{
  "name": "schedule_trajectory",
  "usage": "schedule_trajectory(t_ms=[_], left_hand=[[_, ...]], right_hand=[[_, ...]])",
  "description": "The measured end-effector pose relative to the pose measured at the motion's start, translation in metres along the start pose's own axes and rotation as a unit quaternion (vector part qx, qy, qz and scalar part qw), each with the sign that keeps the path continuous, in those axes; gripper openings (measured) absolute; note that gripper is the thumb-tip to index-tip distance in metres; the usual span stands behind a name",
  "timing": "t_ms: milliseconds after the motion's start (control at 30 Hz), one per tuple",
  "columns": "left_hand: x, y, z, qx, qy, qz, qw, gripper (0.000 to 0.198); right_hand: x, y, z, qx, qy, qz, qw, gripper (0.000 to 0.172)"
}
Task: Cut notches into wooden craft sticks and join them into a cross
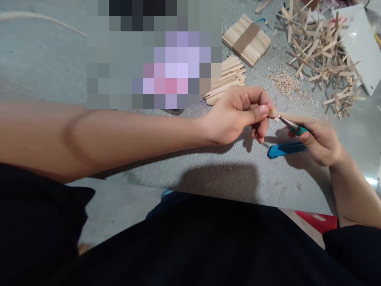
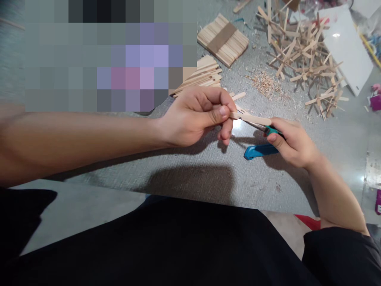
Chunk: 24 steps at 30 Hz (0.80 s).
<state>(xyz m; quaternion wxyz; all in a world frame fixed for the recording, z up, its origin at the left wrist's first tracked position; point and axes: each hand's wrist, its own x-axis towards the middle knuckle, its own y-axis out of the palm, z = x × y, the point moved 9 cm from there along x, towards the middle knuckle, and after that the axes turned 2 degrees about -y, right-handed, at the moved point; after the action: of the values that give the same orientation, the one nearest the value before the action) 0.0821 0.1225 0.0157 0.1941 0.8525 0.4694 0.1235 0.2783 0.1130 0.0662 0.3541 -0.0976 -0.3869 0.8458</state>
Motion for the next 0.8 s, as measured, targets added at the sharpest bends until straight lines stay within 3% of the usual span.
schedule_trajectory(t_ms=[267,467,667,800], left_hand=[[-0.002,0.001,0.005,-0.021,-0.046,0.006,0.999,0.03],[0.001,0.0,0.003,-0.008,-0.031,0.009,0.999,0.024],[0.003,-0.002,0.009,0.002,-0.042,0.017,0.999,0.034],[0.003,0.0,0.01,0.008,-0.047,0.021,0.999,0.03]], right_hand=[[0.005,-0.001,0.02,-0.039,-0.121,-0.04,0.991,0.033],[0.001,-0.001,0.017,-0.065,-0.105,-0.058,0.991,0.032],[-0.001,0.001,0.016,-0.076,-0.121,-0.056,0.988,0.031],[-0.002,0.002,0.013,-0.09,-0.111,-0.05,0.988,0.034]])
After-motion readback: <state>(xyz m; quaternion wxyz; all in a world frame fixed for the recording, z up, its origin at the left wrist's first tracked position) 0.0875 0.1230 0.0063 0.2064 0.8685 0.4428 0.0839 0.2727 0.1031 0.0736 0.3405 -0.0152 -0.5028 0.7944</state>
